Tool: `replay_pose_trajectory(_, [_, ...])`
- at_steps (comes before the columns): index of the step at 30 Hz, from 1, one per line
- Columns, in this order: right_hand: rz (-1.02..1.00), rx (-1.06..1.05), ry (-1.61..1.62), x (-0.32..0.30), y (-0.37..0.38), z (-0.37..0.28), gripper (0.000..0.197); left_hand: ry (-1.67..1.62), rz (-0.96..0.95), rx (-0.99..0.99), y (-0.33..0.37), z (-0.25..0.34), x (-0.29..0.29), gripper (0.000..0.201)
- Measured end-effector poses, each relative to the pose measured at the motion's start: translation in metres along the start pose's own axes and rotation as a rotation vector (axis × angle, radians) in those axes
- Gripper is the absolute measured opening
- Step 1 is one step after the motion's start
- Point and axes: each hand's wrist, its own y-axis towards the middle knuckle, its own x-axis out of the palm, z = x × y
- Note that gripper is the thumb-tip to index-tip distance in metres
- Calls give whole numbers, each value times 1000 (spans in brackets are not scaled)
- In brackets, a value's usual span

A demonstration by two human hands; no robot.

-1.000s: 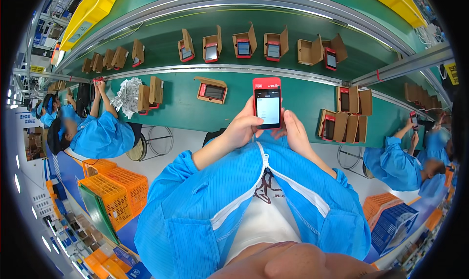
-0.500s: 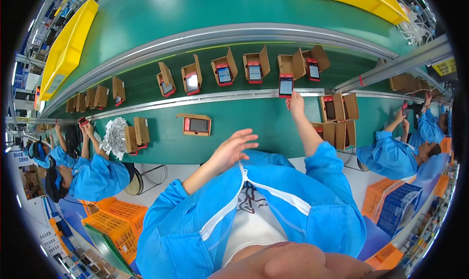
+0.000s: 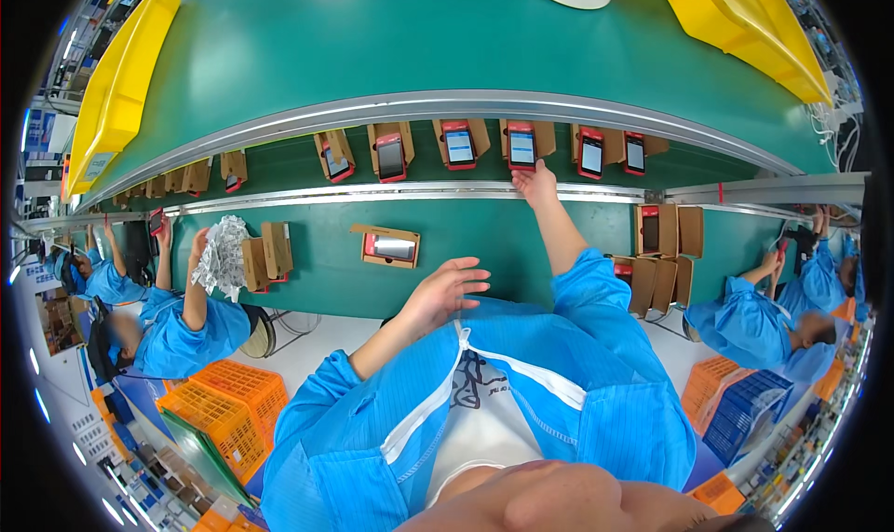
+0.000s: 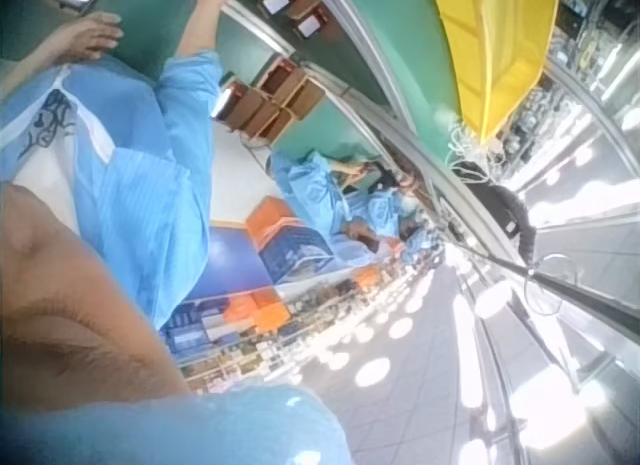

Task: The person tests electronic devices positioned on a conveyor belt by tapping their screens and entering data into a handheld terminal by hand.

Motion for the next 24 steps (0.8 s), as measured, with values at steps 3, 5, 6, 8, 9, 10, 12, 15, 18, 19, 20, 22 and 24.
replay_pose_trajectory(3, [60,-75,3,9,-1,3,41,-19,-9,33,0,-1,-4,37])
replay_pose_trajectory(5, [71,-163,-144,13,-22,2,39,9,19,50,-1,-3,-6,37])
replay_pose_trajectory(6, [86,-256,-282,13,-37,1,36,30,38,58,-2,-3,-3,38])
replay_pose_trajectory(8, [50,-321,-425,14,-81,0,34,45,46,128,-5,-3,4,41])
replay_pose_trajectory(9, [17,-352,-468,12,-111,0,34,65,46,193,-7,-6,8,43])
replay_pose_trajectory(10, [-54,-289,-415,6,-137,4,34,92,56,243,-6,-11,10,50])
replay_pose_trajectory(12, [-195,-170,-283,17,-212,3,35,50,91,295,-6,-20,21,51])
replay_pose_trajectory(15, [-419,5,-144,23,-306,-3,34,2,-34,345,-5,-31,36,57])
replay_pose_trajectory(18, [-529,85,-198,15,-349,-16,29,12,-256,315,-12,-37,44,58])
replay_pose_trajectory(19, [-523,-267,-552,6,-352,-20,27,-30,-313,341,-18,-38,51,56])
replay_pose_trajectory(20, [-495,-624,-900,1,-356,-23,26,-74,-370,368,-24,-39,58,54])
replay_pose_trajectory(22, [-506,-554,-621,2,-368,-32,28,-130,-452,414,-39,-43,67,52])
replay_pose_trajectory(24, [-541,-485,-473,2,-377,-35,41,-157,-531,389,-54,-44,80,72])
